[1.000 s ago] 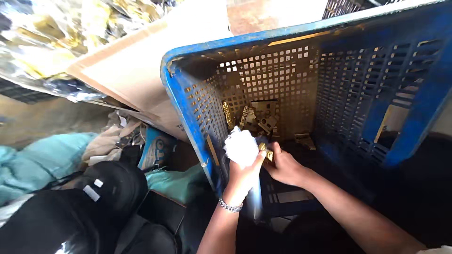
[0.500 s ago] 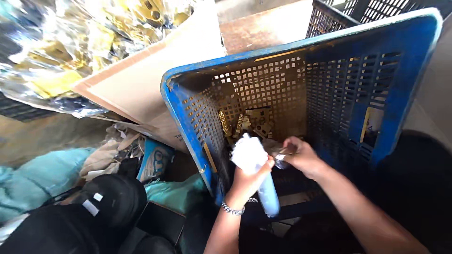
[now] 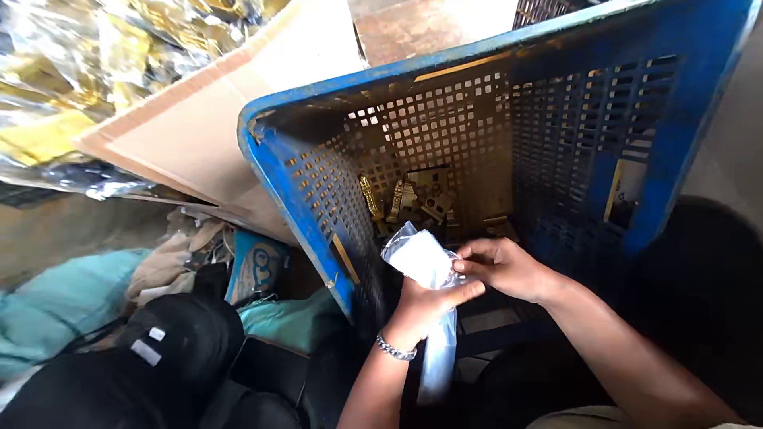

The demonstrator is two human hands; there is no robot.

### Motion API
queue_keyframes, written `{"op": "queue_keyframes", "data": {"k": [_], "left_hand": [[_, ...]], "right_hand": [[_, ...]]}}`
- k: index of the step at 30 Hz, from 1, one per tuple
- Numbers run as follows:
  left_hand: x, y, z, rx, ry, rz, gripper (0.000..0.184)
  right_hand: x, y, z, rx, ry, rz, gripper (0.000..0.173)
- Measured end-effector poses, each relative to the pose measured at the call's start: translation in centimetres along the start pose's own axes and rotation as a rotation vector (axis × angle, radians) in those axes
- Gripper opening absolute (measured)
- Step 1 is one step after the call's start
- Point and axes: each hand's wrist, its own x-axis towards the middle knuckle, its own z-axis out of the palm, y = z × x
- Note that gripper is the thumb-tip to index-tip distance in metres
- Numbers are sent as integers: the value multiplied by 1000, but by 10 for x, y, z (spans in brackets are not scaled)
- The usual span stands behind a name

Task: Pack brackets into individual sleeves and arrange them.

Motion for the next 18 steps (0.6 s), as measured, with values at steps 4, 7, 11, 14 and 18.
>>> {"op": "queue_keyframes", "data": {"k": [4,7,11,14,18], "left_hand": [[4,15,2,-113,-125,-239,17],[11,8,-3,-115,-79,-186,16],[7,2,-5,137,5,-92,42],[15,-3,-5,240,110,22,40],[16,1,-7,142,130,26,17]], "right_hand": [[-9,3,2,253,52,139,20],[-12,10,-5,322,-26,74,4],[-8,7,-8,191,59,122,15],[-11,11,-8,222,37,152,18],[-15,9,-11,194,-125,190,7]]}}
